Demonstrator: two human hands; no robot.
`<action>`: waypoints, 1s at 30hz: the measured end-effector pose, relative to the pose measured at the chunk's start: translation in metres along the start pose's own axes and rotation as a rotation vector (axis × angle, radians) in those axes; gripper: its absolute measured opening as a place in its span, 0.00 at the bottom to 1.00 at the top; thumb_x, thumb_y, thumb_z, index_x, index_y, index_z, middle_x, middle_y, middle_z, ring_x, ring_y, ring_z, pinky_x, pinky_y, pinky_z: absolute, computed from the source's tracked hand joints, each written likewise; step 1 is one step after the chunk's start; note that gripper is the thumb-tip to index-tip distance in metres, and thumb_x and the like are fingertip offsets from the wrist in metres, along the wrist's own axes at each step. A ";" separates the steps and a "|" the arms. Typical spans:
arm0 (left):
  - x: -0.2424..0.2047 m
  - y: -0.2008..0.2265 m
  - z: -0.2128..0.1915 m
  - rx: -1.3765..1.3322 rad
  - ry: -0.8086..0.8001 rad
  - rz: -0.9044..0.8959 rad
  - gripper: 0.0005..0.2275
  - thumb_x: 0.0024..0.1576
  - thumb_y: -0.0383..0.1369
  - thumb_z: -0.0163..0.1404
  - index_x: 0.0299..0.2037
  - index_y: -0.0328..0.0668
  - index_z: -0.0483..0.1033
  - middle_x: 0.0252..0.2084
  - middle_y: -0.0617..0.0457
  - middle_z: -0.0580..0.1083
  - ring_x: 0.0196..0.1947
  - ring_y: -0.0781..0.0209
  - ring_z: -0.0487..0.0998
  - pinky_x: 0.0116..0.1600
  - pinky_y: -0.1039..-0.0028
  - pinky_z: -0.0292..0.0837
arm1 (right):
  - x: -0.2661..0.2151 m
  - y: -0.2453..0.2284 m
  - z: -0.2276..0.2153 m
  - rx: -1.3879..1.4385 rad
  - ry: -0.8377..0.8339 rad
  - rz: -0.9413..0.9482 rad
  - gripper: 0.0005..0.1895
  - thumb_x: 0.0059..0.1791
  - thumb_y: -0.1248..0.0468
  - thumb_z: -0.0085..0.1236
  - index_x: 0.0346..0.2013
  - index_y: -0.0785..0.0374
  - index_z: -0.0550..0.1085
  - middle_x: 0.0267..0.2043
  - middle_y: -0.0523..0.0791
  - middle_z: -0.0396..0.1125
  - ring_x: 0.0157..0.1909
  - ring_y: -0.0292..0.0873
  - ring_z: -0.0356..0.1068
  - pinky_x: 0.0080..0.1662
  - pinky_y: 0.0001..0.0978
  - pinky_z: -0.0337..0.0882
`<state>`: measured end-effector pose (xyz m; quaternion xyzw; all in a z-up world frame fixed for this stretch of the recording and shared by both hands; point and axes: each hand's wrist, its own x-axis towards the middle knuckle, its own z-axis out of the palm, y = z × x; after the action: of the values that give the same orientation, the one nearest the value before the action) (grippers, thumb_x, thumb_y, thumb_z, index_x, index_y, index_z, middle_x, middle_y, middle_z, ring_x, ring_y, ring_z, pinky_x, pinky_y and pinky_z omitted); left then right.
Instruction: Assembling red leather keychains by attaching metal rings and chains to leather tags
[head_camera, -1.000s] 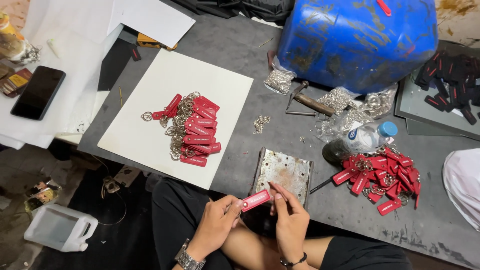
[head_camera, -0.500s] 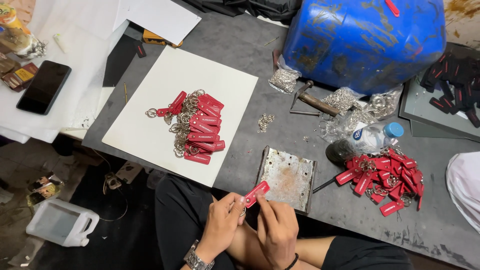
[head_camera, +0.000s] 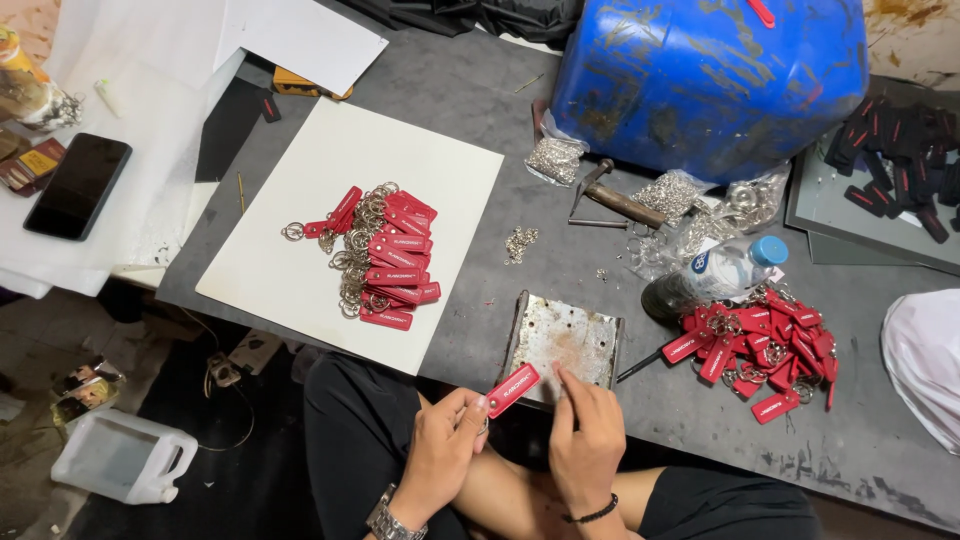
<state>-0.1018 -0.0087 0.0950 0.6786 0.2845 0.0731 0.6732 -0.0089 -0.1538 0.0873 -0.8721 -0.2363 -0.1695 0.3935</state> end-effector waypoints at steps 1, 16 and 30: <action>0.000 0.000 0.000 0.001 0.001 0.000 0.11 0.61 0.33 0.48 0.32 0.34 0.80 0.17 0.55 0.73 0.17 0.70 0.69 0.24 0.78 0.63 | 0.002 0.002 -0.002 0.001 -0.001 0.000 0.17 0.45 0.75 0.56 0.47 0.62 0.80 0.37 0.44 0.71 0.36 0.43 0.67 0.43 0.32 0.69; 0.004 0.000 -0.019 0.313 -0.035 0.031 0.10 0.58 0.37 0.52 0.34 0.40 0.83 0.14 0.57 0.71 0.14 0.68 0.63 0.22 0.73 0.59 | 0.009 -0.003 0.009 0.904 -0.163 0.878 0.17 0.53 0.73 0.48 0.54 0.79 0.77 0.51 0.55 0.77 0.42 0.43 0.71 0.47 0.33 0.75; 0.054 0.007 -0.082 0.319 0.354 0.133 0.08 0.53 0.32 0.59 0.40 0.42 0.84 0.17 0.57 0.73 0.15 0.68 0.66 0.22 0.76 0.62 | 0.042 -0.049 0.079 0.916 -0.325 0.853 0.17 0.52 0.73 0.49 0.53 0.76 0.79 0.52 0.52 0.78 0.43 0.40 0.73 0.47 0.27 0.73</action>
<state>-0.0946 0.0898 0.0935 0.7702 0.3606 0.1890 0.4909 0.0079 -0.0534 0.0872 -0.6477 0.0260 0.2538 0.7179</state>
